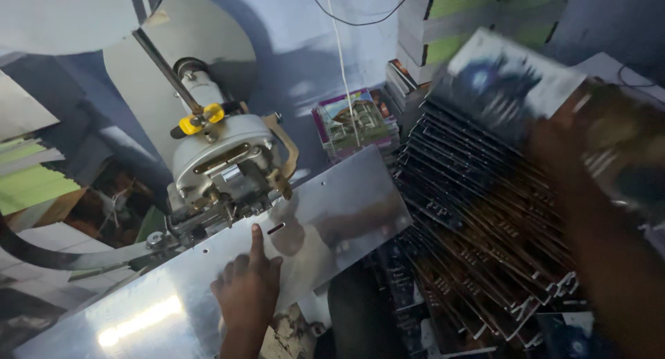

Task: The person repeatedly picks up a printed booklet, places it into a binding machine, and secures the spine with metal staples. The person then removes the finished booklet and sets it aside before repeating the process with the next item.

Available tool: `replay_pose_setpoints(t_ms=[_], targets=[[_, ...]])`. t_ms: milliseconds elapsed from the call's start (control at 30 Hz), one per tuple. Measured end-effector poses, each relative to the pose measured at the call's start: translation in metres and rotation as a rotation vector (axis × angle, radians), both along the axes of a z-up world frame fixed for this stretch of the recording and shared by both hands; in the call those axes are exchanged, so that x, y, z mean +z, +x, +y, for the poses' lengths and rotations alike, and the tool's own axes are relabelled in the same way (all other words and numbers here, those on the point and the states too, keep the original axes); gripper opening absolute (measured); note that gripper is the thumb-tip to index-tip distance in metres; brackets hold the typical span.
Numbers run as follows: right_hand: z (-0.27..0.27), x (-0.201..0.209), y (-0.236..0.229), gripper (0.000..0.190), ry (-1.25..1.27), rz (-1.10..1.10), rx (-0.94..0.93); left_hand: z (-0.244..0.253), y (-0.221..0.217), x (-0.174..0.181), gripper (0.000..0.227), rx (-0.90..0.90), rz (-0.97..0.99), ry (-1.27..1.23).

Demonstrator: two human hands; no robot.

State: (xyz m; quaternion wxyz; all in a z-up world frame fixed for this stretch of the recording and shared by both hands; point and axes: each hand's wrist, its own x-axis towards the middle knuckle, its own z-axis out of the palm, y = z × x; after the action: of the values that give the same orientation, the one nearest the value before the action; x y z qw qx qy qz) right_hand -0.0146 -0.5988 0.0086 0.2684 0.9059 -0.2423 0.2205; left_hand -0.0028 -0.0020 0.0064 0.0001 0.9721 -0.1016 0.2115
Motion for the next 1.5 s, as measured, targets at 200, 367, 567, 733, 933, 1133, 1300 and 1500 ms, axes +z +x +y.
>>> replay_pose_setpoints(t_ms=[200, 367, 567, 733, 933, 1133, 1300, 1500], targets=[[-0.001, -0.059, 0.016, 0.065, 0.193, 0.134, 0.067, -0.004, -0.002, 0.014, 0.080, 0.006, 0.082, -0.015], [0.011, -0.051, 0.020, 0.071, 0.367, 0.100, 0.207, -0.004, -0.004, 0.015, 0.081, 0.014, 0.117, -0.036], [0.077, -0.005, 0.030, 0.078, 0.339, -0.027, 0.380, 0.001, -0.001, 0.006, 0.085, -0.025, 0.068, -0.084], [0.140, 0.023, 0.031, 0.076, 0.307, -0.088, 0.538, -0.001, -0.001, 0.007, 0.084, 0.018, 0.124, -0.105], [0.208, 0.035, 0.022, 0.059, 0.317, -0.259, 0.909, 0.015, -0.002, 0.009, 0.068, -0.154, 0.085, -0.346], [0.278, 0.024, 0.020, 0.053, 0.239, -0.230, 1.160, 0.031, -0.006, 0.005, 0.014, -0.460, -0.038, -0.977], [0.338, 0.012, 0.023, 0.050, 0.313, -0.156, 1.285, 0.042, -0.014, 0.014, 0.012, -0.368, -0.101, -0.879], [0.402, 0.008, 0.022, 0.048, 0.372, -0.041, 1.373, 0.060, -0.021, 0.019, 0.009, -0.249, -0.089, -0.792]])
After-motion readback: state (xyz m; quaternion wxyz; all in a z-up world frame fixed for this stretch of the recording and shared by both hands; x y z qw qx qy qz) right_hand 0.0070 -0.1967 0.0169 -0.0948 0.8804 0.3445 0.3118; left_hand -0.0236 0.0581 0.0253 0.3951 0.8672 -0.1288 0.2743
